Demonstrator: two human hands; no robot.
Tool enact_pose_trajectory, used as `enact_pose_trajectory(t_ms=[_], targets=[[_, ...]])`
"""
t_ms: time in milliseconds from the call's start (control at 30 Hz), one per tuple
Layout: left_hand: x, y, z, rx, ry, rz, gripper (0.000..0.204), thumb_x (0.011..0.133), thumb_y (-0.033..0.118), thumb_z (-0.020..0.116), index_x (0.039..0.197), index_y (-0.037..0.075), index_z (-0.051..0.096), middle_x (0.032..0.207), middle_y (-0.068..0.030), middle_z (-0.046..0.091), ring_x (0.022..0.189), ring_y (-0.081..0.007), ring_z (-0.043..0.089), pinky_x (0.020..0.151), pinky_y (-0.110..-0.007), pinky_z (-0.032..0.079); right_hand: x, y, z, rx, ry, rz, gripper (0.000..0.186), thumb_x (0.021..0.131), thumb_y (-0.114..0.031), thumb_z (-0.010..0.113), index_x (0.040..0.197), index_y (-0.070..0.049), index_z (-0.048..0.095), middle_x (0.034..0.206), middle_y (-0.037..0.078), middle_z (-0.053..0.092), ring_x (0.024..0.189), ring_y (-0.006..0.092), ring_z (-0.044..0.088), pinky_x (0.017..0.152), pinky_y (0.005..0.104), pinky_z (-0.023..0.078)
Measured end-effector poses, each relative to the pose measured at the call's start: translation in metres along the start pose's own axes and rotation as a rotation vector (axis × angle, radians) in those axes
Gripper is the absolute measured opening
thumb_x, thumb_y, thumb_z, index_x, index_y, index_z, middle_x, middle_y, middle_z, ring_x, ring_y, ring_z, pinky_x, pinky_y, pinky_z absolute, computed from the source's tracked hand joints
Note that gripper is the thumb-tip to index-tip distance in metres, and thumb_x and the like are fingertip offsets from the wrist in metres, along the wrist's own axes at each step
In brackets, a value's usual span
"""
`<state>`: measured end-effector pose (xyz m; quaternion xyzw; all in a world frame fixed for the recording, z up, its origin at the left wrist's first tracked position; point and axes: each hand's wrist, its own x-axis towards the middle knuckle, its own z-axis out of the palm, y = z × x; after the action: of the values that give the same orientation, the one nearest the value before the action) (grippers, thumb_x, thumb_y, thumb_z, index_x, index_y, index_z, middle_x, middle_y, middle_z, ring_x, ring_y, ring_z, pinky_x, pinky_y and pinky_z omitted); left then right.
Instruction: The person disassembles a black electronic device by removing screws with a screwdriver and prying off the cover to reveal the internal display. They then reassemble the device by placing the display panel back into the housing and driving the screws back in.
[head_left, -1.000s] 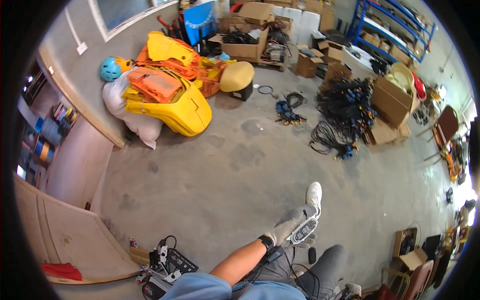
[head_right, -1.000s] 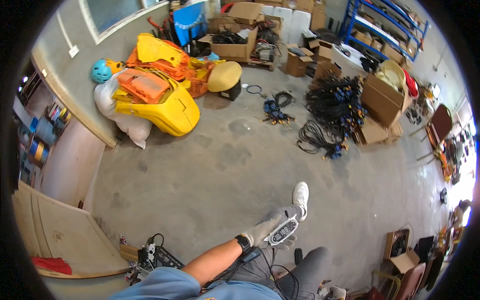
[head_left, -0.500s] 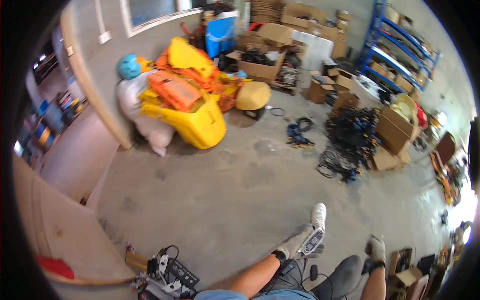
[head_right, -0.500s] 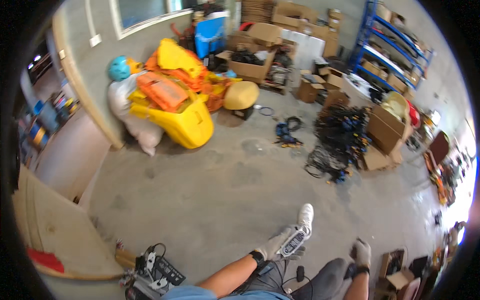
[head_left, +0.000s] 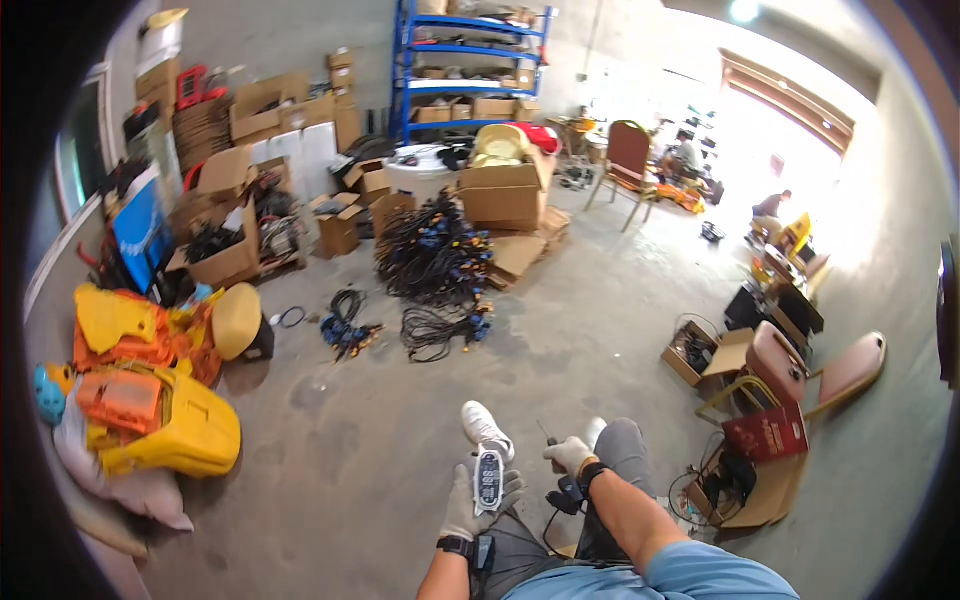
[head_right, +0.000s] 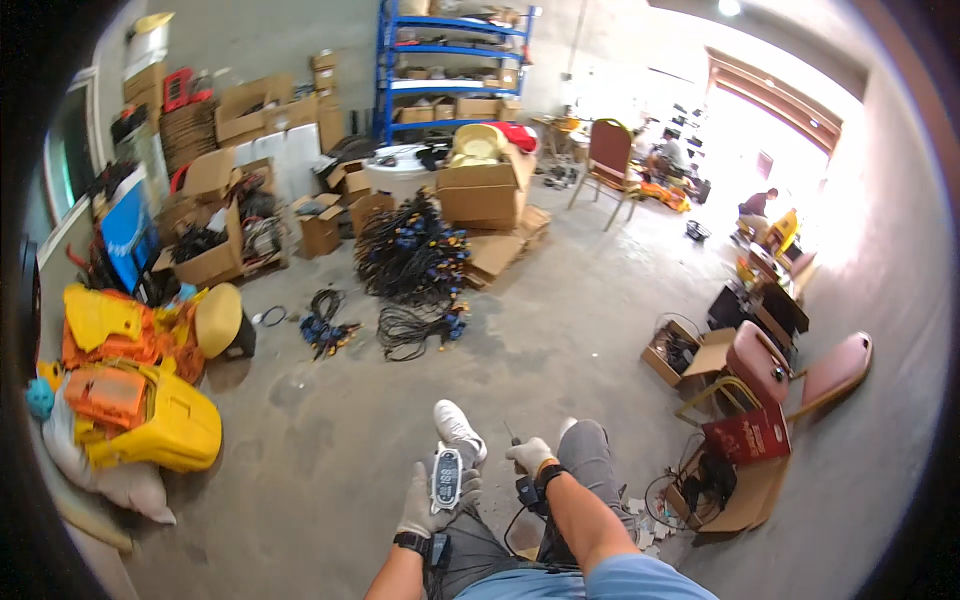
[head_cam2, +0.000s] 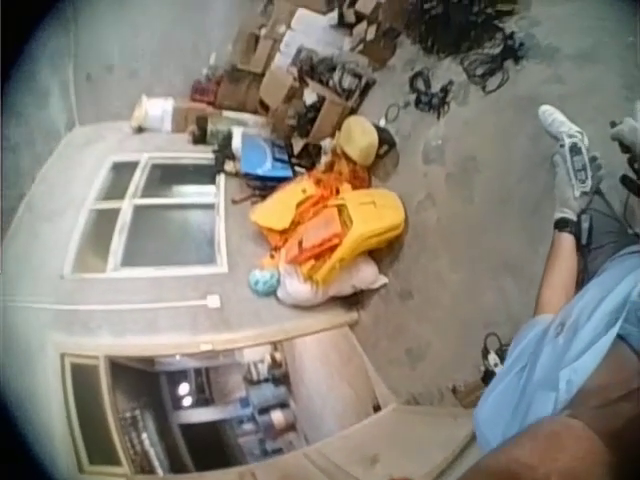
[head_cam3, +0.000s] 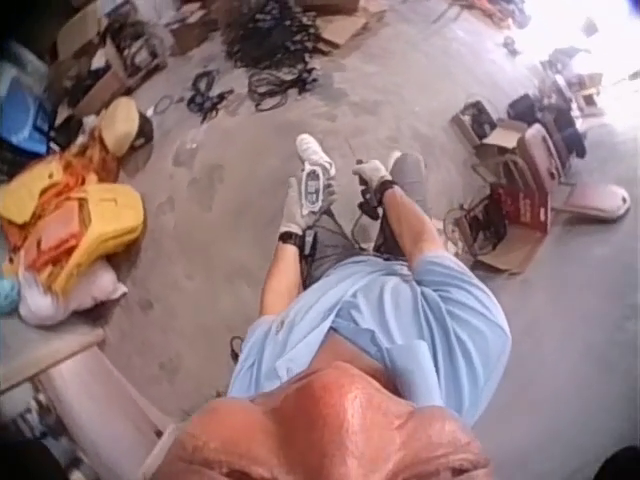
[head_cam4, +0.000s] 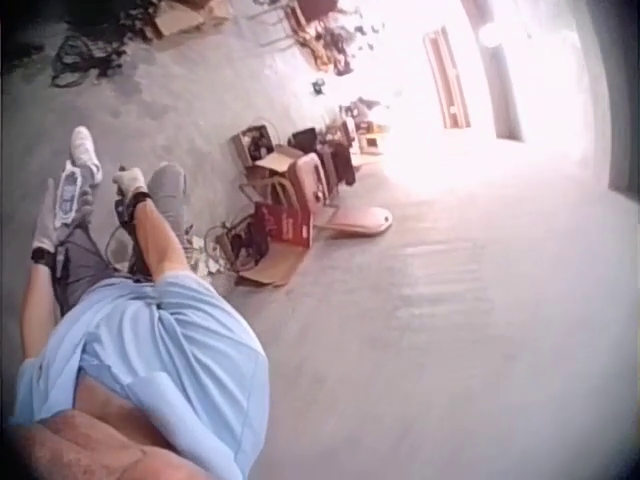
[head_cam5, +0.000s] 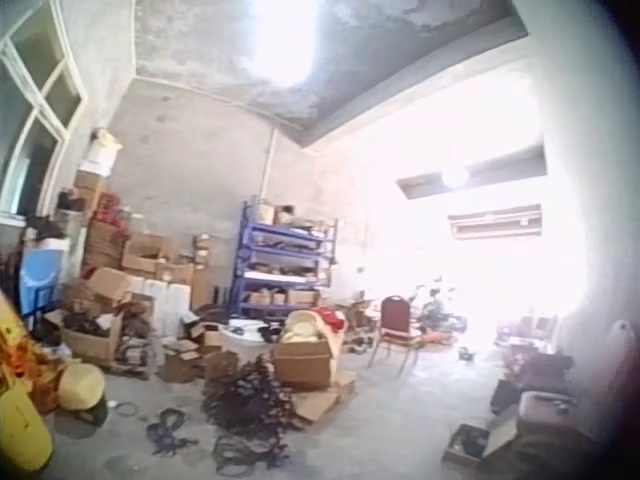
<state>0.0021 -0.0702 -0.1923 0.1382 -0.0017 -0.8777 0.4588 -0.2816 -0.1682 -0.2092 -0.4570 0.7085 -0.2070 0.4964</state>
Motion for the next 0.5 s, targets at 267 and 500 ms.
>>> enact_pose_trajectory(t_ms=[267,500], targets=[[-0.005,0.006,-0.016,-0.103,0.02,0.033,0.097,0.103,0.081,0.03,0.154,0.001,0.05,0.138,-0.037,0.063,0.122,-0.0555,0.066,0.108,-0.067,0.054,-0.029,0.07,0.026,-0.029,-0.107,0.258,0.036,0.081,-0.034,0.087,0.092,0.0,0.08,0.084,0.008,0.077,0.073,0.0207,0.071,0.068,0.036,0.056],[-0.02,0.017,-0.006,-0.027,0.225,0.063,0.097,0.104,0.082,0.026,0.15,0.0,0.052,0.131,-0.0337,0.068,0.115,-0.0547,0.07,0.101,-0.068,0.058,-0.015,0.108,0.062,0.029,-0.223,0.31,0.038,0.082,-0.039,0.085,0.09,-0.002,0.08,0.085,0.009,0.077,0.075,0.019,0.071,0.069,0.0359,0.055]])
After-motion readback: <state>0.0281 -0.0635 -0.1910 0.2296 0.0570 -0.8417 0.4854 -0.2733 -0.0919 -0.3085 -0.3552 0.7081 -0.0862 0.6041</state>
